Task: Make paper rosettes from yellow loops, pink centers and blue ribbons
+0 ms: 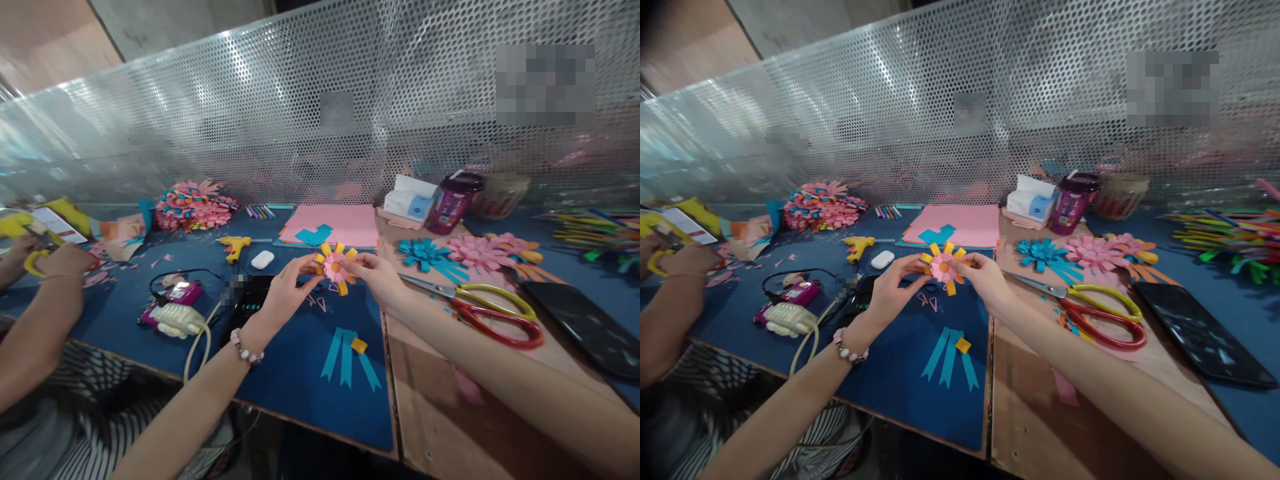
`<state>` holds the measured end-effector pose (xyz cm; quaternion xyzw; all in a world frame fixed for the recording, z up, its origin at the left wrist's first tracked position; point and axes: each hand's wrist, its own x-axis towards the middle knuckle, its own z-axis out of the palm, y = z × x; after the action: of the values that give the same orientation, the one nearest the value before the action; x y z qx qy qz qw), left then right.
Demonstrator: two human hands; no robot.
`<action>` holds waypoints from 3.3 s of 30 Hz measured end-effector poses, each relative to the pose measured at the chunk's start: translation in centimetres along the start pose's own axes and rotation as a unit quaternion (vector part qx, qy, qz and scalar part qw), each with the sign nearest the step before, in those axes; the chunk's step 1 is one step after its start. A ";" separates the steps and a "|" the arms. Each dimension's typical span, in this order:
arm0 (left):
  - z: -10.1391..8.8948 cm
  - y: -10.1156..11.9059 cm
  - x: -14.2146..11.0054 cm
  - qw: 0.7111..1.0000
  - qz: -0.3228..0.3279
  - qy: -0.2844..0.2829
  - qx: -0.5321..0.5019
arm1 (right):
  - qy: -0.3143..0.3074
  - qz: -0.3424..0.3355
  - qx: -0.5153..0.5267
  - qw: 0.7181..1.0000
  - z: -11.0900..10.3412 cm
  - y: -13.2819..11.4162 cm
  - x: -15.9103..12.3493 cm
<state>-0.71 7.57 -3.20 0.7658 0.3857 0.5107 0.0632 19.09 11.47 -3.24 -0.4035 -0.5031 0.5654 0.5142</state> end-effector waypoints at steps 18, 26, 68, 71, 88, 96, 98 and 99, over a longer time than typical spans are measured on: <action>0.1 -0.1 0.0 1.000 -0.016 -0.010 -0.003 | 0.008 0.002 -0.023 1.000 0.1 -0.1 -0.3; 0.0 -0.1 0.1 1.000 -0.012 -0.008 0.023 | -0.001 0.006 -0.012 1.000 0.2 -0.5 -0.5; -0.2 0.3 0.1 0.999 -0.027 0.007 0.022 | -0.009 -0.015 0.007 1.000 0.1 -0.1 -0.1; -0.3 0.5 0.1 0.999 -0.011 0.012 0.035 | -0.011 -0.014 0.015 1.000 0.0 -0.2 -0.1; -0.2 -0.1 0.7 0.972 -0.160 0.040 -0.170 | -0.116 -0.054 -0.220 0.967 -2.0 -3.7 0.7; 0.7 1.4 1.1 0.879 -0.319 -0.128 -0.329 | -0.195 -0.063 -0.282 0.937 -2.4 -3.7 1.0; 0.8 1.6 1.0 0.872 -0.322 -0.141 -0.340 | -0.202 -0.079 -0.277 0.936 -2.4 -3.2 1.2; 0.9 1.7 0.9 0.870 -0.323 -0.148 -0.342 | -0.202 -0.087 -0.274 0.936 -2.4 -2.9 1.2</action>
<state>1.06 7.25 -2.16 0.5953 0.3992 0.4427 0.5388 21.81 12.95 -0.69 -0.3606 -0.7646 0.4283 0.3192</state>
